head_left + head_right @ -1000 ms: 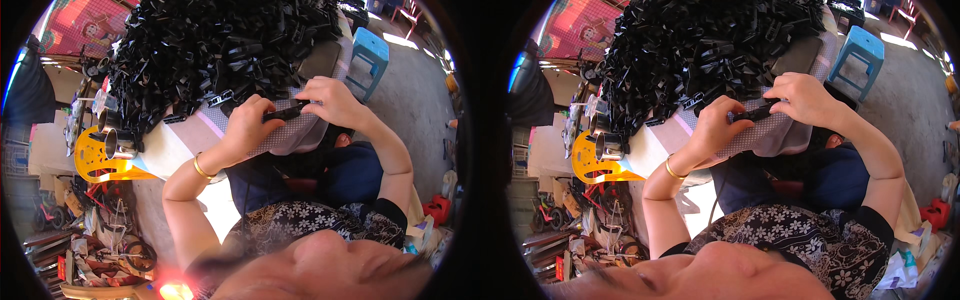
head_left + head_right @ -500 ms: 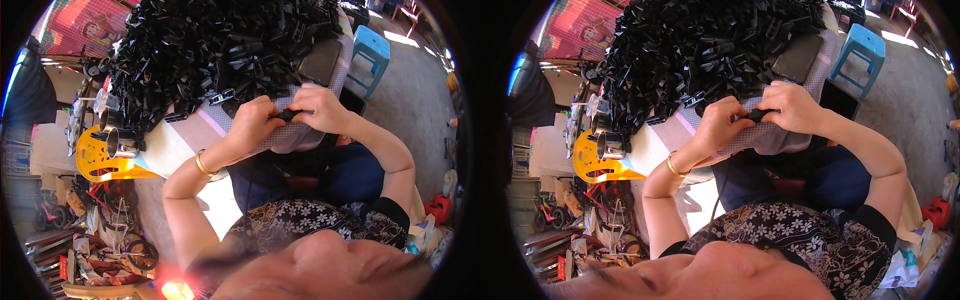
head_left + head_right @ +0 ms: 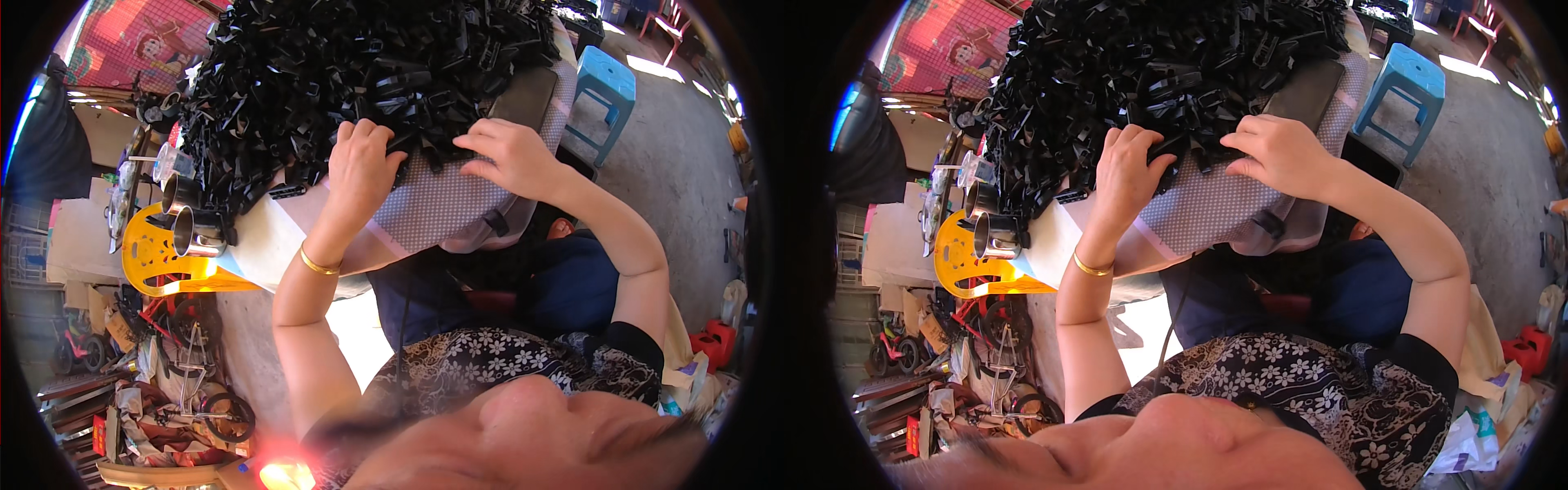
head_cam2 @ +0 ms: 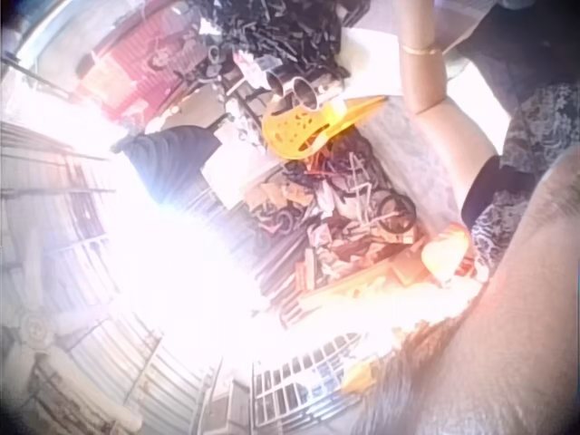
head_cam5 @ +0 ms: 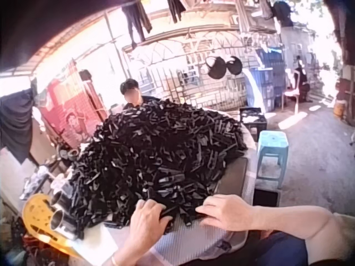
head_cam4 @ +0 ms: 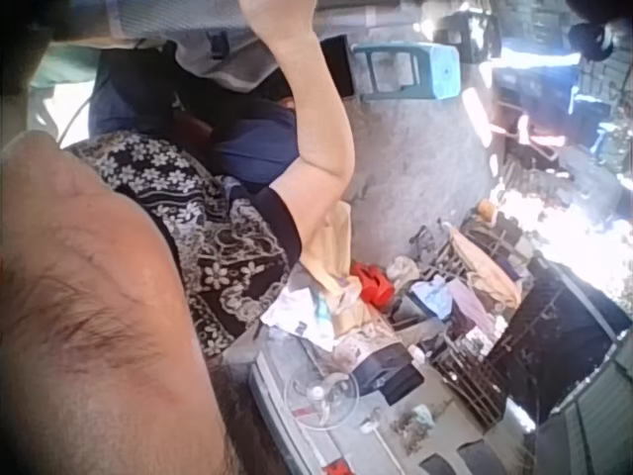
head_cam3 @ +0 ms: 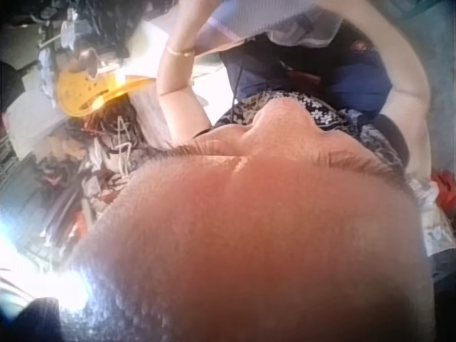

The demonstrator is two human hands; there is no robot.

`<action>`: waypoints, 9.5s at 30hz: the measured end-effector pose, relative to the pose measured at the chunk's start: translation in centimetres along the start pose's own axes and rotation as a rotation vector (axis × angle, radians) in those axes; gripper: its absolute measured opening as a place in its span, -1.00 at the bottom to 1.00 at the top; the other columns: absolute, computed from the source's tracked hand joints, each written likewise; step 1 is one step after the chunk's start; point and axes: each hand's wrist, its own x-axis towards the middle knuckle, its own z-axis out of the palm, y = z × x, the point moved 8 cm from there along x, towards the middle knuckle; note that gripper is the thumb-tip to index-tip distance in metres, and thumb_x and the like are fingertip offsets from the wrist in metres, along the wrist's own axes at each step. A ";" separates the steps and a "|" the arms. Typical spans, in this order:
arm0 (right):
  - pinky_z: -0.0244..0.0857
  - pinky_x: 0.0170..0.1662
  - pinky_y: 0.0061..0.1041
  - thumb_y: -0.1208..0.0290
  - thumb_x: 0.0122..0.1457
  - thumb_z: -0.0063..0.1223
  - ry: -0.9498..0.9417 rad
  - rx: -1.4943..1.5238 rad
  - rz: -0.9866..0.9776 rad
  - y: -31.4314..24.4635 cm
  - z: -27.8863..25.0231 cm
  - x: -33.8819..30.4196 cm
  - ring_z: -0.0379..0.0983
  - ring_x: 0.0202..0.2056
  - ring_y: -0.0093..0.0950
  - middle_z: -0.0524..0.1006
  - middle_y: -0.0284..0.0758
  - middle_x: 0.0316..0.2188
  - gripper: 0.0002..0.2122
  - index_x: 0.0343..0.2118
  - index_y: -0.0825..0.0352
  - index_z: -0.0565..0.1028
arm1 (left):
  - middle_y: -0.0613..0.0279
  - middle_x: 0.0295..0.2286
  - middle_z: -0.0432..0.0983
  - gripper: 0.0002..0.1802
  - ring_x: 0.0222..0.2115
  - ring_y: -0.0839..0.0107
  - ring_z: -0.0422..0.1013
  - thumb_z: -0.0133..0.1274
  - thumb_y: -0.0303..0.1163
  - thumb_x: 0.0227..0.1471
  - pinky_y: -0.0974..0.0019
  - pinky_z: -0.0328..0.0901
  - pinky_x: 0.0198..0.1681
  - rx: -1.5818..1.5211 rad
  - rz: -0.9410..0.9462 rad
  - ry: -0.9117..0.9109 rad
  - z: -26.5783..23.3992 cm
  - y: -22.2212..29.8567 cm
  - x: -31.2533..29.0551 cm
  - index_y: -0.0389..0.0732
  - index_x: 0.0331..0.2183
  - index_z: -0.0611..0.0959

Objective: The person assembles black plastic components by hand, repeatedly taking pieces from a pile on the table and connecting them together.

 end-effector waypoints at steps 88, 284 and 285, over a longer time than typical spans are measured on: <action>0.34 -0.29 -0.41 0.40 -0.04 0.16 -0.202 -0.263 -0.051 -2.8 -1.0 -1.9 0.42 -0.32 -0.33 0.42 -0.30 -0.45 -0.83 -0.39 0.34 0.54 | 0.16 -0.51 0.51 -0.74 -0.48 0.29 0.40 0.33 -0.43 -0.32 0.30 0.31 -0.40 -0.581 0.022 -0.292 2.4 3.4 -1.4 -0.28 -0.46 0.66; 0.34 -0.22 -0.37 0.46 -0.06 0.18 0.031 -0.219 0.128 1.1 -3.4 -1.9 0.42 -0.27 -0.27 0.47 -0.26 -0.39 -0.77 -0.29 0.37 0.55 | 0.17 -0.37 0.42 -0.75 -0.35 0.17 0.40 0.25 -0.58 -0.32 0.23 0.34 -0.32 -0.469 0.448 -0.148 0.4 6.8 -1.3 -0.22 -0.48 0.55; 0.34 -0.23 -0.38 0.46 -0.05 0.18 -0.042 -0.060 0.188 1.3 -3.0 -1.9 0.43 -0.27 -0.28 0.47 -0.26 -0.38 -0.77 -0.28 0.37 0.56 | 0.16 -0.37 0.42 -0.76 -0.35 0.17 0.40 0.24 -0.58 -0.30 0.22 0.34 -0.31 -0.499 0.471 -0.160 0.7 6.8 -1.4 -0.22 -0.46 0.55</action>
